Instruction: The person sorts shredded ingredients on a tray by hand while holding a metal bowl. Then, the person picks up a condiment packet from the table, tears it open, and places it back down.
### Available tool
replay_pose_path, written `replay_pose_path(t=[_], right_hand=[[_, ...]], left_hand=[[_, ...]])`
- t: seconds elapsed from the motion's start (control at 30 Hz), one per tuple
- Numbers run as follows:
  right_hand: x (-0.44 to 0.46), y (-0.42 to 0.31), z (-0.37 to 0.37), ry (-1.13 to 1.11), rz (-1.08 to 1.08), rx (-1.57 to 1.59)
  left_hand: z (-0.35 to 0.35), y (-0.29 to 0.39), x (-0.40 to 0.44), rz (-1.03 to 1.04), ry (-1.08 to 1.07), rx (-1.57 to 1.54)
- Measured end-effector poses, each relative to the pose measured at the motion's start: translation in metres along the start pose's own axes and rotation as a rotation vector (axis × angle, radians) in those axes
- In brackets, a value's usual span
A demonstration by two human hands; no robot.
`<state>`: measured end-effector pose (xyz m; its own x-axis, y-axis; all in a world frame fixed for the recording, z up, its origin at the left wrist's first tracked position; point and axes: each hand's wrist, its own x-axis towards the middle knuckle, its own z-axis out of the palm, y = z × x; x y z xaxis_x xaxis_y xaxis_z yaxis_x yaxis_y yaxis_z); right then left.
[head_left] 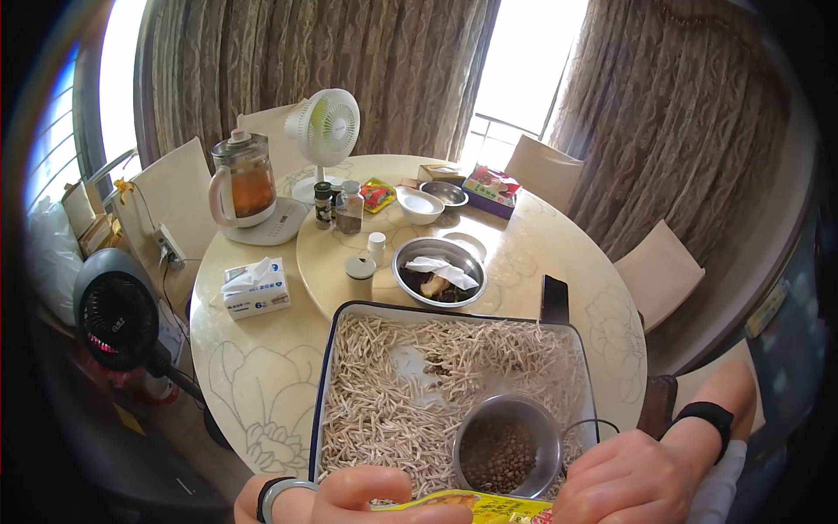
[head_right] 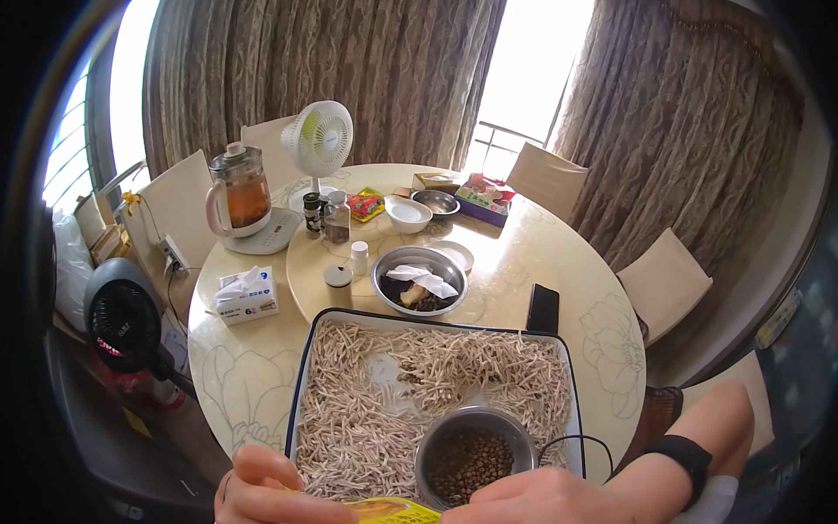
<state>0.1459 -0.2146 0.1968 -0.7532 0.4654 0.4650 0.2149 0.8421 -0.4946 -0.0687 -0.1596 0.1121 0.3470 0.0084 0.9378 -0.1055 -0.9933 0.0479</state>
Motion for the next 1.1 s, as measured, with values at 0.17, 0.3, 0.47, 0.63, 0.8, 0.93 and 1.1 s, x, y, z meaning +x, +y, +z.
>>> replay_pose_path(t=[0.17, 0.3, 0.47, 0.63, 0.8, 0.93, 1.1], right_hand=[[0.001, 0.000, -0.005, -0.039, -0.010, -0.033], [0.005, -0.001, -0.006, -0.031, -0.022, -0.054], [0.003, 0.002, -0.009, -0.010, 0.014, -0.129], [-0.005, 0.015, -0.017, -0.006, 0.117, -0.143], [-0.003, 0.040, -0.029, 0.036, 0.220, -0.151], [-0.002, 0.057, -0.038, 0.034, 0.338, -0.216], [0.005, 0.086, -0.053, 0.071, 0.404, -0.359]], left_hand=[[-0.004, 0.007, 0.008, -0.099, 0.015, 0.000], [-0.004, 0.007, 0.010, -0.191, 0.005, -0.028], [-0.004, -0.014, 0.011, -0.040, -0.066, -0.038], [0.005, -0.039, 0.004, 0.008, -0.103, -0.142], [0.026, -0.059, -0.004, -0.250, -0.009, -0.160], [0.036, -0.073, -0.008, -0.341, 0.024, -0.102], [0.045, -0.091, -0.016, -0.481, 0.028, -0.133]])
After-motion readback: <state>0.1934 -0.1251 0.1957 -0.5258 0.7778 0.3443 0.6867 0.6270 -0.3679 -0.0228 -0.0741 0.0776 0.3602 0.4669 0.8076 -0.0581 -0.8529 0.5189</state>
